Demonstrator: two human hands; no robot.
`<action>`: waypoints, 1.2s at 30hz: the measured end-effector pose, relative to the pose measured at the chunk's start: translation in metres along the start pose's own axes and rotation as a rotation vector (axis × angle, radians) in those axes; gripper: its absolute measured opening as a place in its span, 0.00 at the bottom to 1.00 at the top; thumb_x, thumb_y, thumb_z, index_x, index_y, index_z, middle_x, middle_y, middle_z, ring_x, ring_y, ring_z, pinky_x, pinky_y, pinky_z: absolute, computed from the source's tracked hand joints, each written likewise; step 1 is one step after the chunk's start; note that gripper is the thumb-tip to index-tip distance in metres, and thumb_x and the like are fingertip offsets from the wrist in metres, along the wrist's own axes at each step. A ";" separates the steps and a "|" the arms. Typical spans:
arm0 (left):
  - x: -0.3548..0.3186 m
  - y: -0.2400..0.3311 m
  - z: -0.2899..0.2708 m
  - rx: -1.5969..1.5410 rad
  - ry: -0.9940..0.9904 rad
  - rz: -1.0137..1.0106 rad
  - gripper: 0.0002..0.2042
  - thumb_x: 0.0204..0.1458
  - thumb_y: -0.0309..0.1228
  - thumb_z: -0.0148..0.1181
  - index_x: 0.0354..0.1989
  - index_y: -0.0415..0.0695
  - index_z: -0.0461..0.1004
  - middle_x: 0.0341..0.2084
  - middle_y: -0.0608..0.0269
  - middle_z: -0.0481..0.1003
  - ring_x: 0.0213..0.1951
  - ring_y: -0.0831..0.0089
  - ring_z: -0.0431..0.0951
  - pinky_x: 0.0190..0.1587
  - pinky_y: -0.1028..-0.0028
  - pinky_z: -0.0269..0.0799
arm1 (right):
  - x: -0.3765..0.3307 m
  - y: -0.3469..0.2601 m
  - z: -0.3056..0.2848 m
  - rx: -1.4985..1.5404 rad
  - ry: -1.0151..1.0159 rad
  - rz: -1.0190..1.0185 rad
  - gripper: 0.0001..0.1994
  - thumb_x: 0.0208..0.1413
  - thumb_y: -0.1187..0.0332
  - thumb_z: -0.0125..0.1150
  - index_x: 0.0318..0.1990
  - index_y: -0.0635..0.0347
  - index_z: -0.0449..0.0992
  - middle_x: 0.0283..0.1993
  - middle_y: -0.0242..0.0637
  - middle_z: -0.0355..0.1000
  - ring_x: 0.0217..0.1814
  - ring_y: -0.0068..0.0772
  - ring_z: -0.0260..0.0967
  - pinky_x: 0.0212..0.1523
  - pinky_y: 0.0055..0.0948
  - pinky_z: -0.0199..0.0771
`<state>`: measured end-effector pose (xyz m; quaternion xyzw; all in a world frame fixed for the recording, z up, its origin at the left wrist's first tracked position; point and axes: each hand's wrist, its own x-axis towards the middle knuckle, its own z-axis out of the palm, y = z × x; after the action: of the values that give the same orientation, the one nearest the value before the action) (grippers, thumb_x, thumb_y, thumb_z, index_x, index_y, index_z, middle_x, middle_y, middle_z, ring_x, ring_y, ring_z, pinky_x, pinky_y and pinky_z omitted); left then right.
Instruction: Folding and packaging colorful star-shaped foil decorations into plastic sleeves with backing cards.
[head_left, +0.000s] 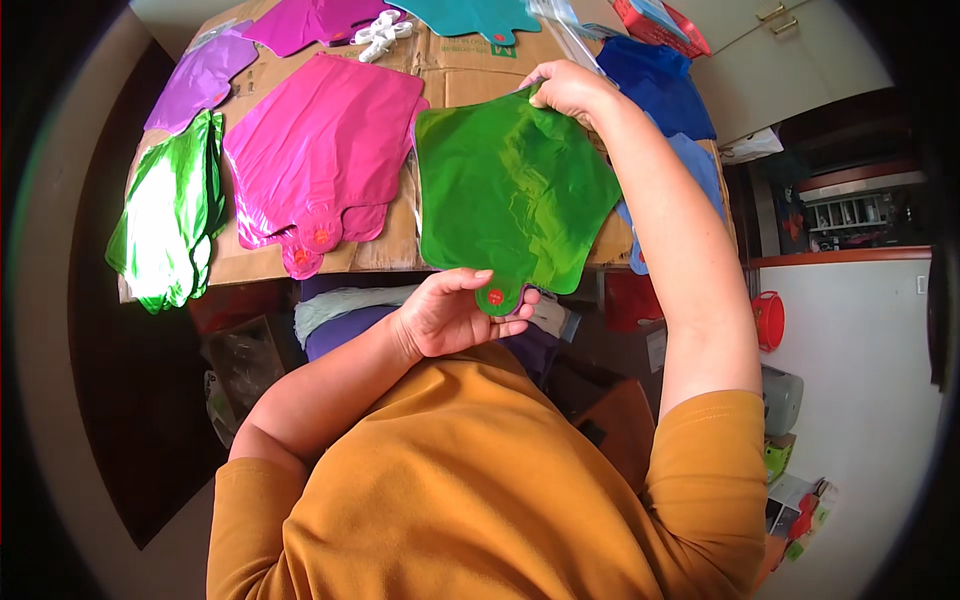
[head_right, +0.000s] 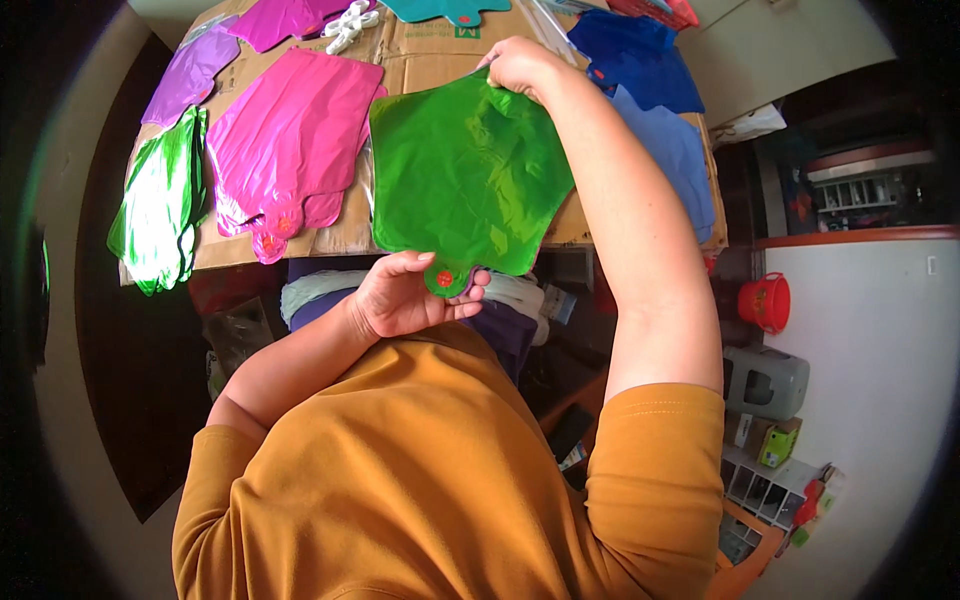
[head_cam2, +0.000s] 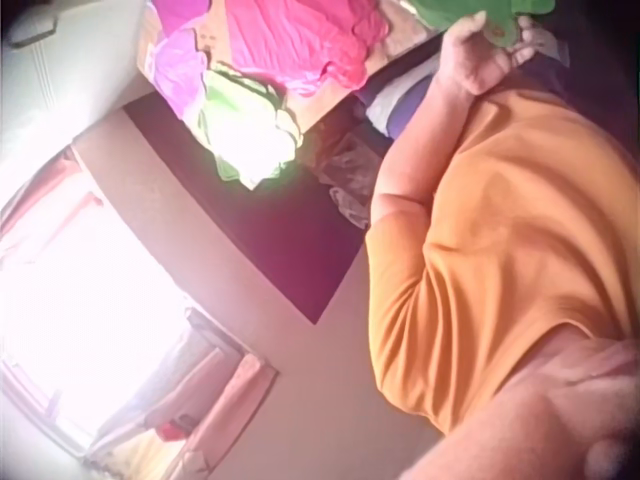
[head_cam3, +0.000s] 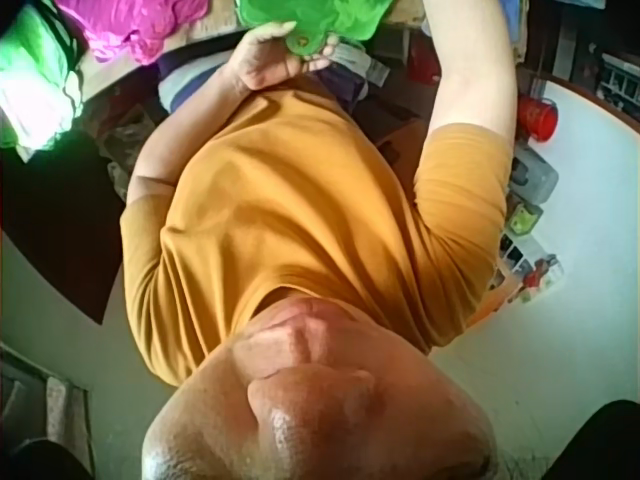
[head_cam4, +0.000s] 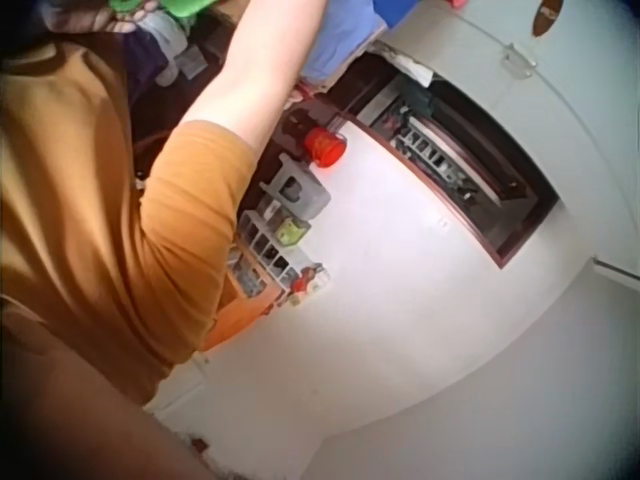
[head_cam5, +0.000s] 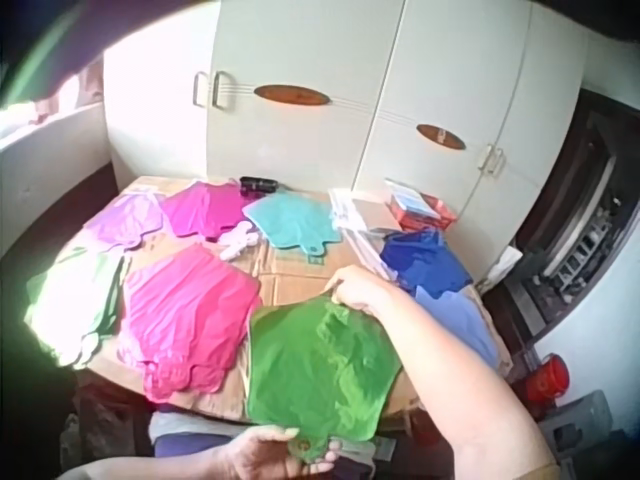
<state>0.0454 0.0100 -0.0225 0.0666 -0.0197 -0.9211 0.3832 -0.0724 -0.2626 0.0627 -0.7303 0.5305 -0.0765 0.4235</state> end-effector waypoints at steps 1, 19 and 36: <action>0.002 0.001 0.005 0.031 0.015 -0.001 0.23 0.54 0.36 0.59 0.56 0.39 0.65 0.47 0.52 0.73 0.48 0.63 0.75 0.56 0.62 0.68 | -0.001 0.000 0.000 0.013 0.001 0.001 0.13 0.51 0.84 0.54 0.45 0.65 0.75 0.33 0.39 0.75 0.31 0.28 0.74 0.32 0.29 0.75; 0.014 -0.012 0.029 0.035 0.327 -0.040 0.07 0.59 0.30 0.56 0.40 0.41 0.70 0.34 0.61 0.74 0.36 0.72 0.74 0.45 0.67 0.73 | -0.011 -0.017 0.006 -0.148 -0.067 -0.046 0.17 0.49 0.83 0.52 0.48 0.63 0.73 0.35 0.38 0.74 0.34 0.26 0.71 0.33 0.28 0.72; 0.020 -0.013 0.021 0.104 0.444 -0.054 0.06 0.61 0.29 0.52 0.38 0.39 0.68 0.31 0.63 0.72 0.35 0.73 0.72 0.44 0.71 0.73 | 0.010 -0.015 -0.003 0.186 -0.171 -0.012 0.13 0.47 0.71 0.68 0.41 0.63 0.78 0.36 0.35 0.76 0.36 0.25 0.70 0.36 0.24 0.71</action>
<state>0.0197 0.0042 -0.0052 0.2876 0.0193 -0.8916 0.3493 -0.0596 -0.2715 0.0716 -0.6948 0.4788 -0.0651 0.5327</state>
